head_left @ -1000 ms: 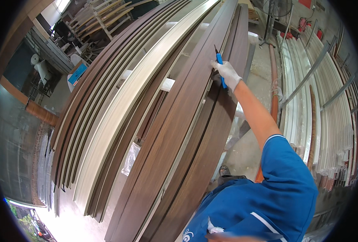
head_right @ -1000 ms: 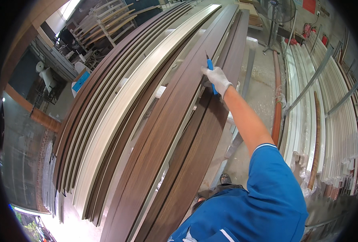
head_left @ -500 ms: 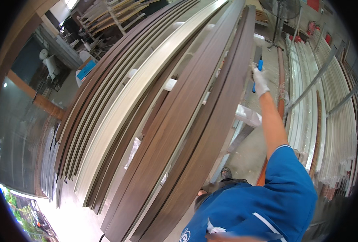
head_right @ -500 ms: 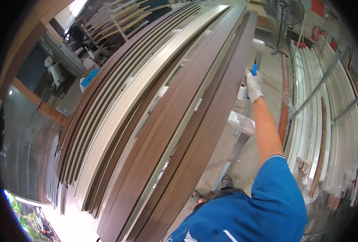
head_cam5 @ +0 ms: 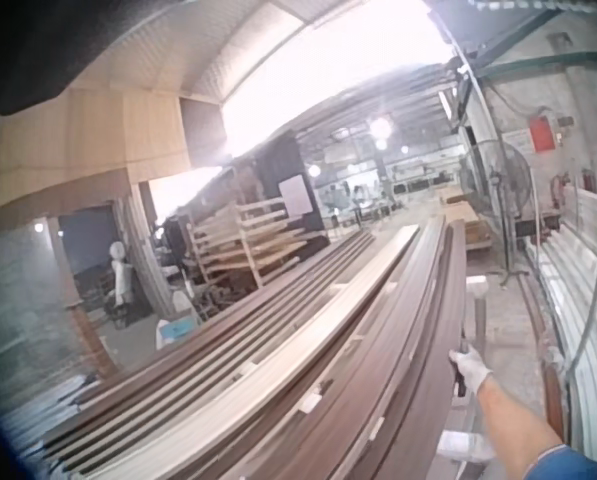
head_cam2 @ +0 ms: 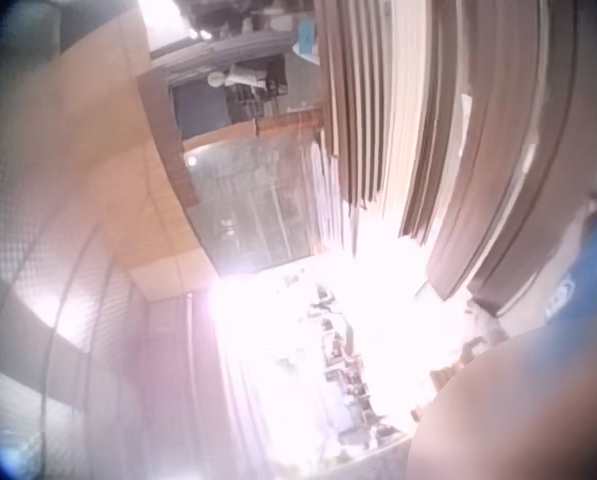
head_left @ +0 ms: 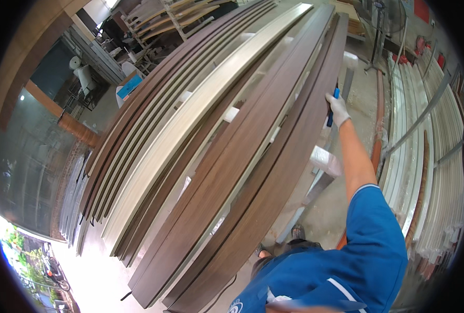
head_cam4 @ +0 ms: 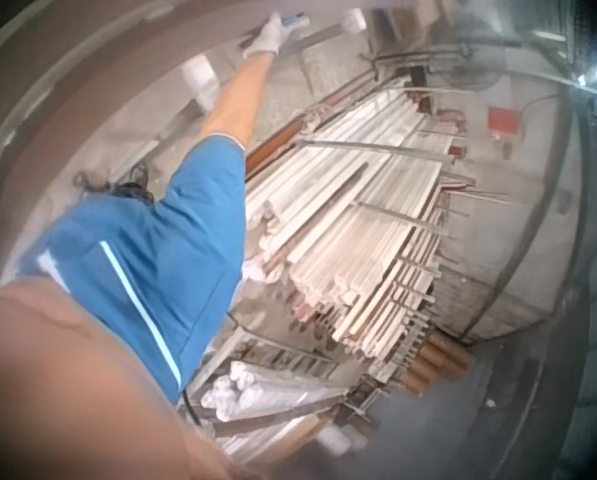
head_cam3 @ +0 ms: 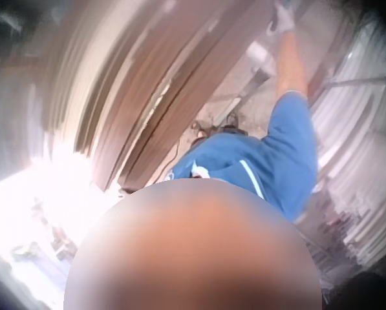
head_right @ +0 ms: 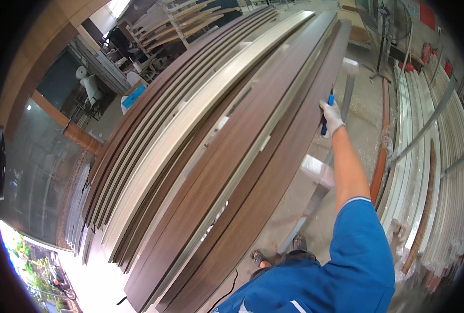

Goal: The person applies black cables along the edges of long wooden planks using a blue-handled tool. They repeatedly position the cable, press it into place, and move to the next plank in a stack.

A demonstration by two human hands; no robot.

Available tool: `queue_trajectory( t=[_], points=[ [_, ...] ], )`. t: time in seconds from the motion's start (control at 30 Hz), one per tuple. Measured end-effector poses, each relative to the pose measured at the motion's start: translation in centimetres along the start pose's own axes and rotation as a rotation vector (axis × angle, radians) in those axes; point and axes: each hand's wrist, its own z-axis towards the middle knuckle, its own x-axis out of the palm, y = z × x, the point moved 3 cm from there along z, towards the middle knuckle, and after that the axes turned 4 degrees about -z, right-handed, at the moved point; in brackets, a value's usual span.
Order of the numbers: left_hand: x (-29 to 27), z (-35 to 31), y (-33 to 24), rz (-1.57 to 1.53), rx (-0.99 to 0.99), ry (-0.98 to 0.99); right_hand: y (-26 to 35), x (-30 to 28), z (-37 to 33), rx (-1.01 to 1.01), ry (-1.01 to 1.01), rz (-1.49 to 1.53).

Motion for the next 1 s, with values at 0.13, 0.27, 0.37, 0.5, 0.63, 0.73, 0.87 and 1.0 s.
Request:
queue_trajectory(
  t=[0.13, 0.27, 0.37, 0.5, 0.63, 0.73, 0.87, 1.0],
  points=[
    [-1.9, -0.7, 1.4, 0.004, 0.056, -0.067, -0.5, -0.9, -0.6, 0.023, -0.040, -0.231],
    [-3.7, -0.4, 5.1, 0.068, -0.331, 0.166, -0.5, -1.3, -4.5, -0.025, 0.018, -0.162],
    [-5.3, 0.1, 6.9, 0.099, -0.356, 0.154, -0.5, -2.1, -7.0, 0.084, 0.039, -0.149],
    [-6.4, 0.8, 8.3, 0.108, -0.342, 0.140, -0.2, -2.4, -7.8, 0.091, 0.061, -0.122],
    [-6.8, 1.4, 9.0, 0.122, -0.345, 0.161, 0.0, -3.2, -7.5, 0.139, 0.087, -0.166],
    [-7.0, 2.3, 9.3, 0.139, -0.335, 0.186, 0.1, -4.0, -7.5, 0.158, 0.053, -0.190],
    [-7.8, 3.1, 9.5, 0.146, -0.324, 0.207, 0.1, -3.9, -7.6, 0.168, 0.032, -0.168],
    [-7.6, 3.9, 9.0, 0.147, -0.309, 0.207, -0.2, -2.8, -8.2, 0.234, 0.048, -0.177]
  ],
)
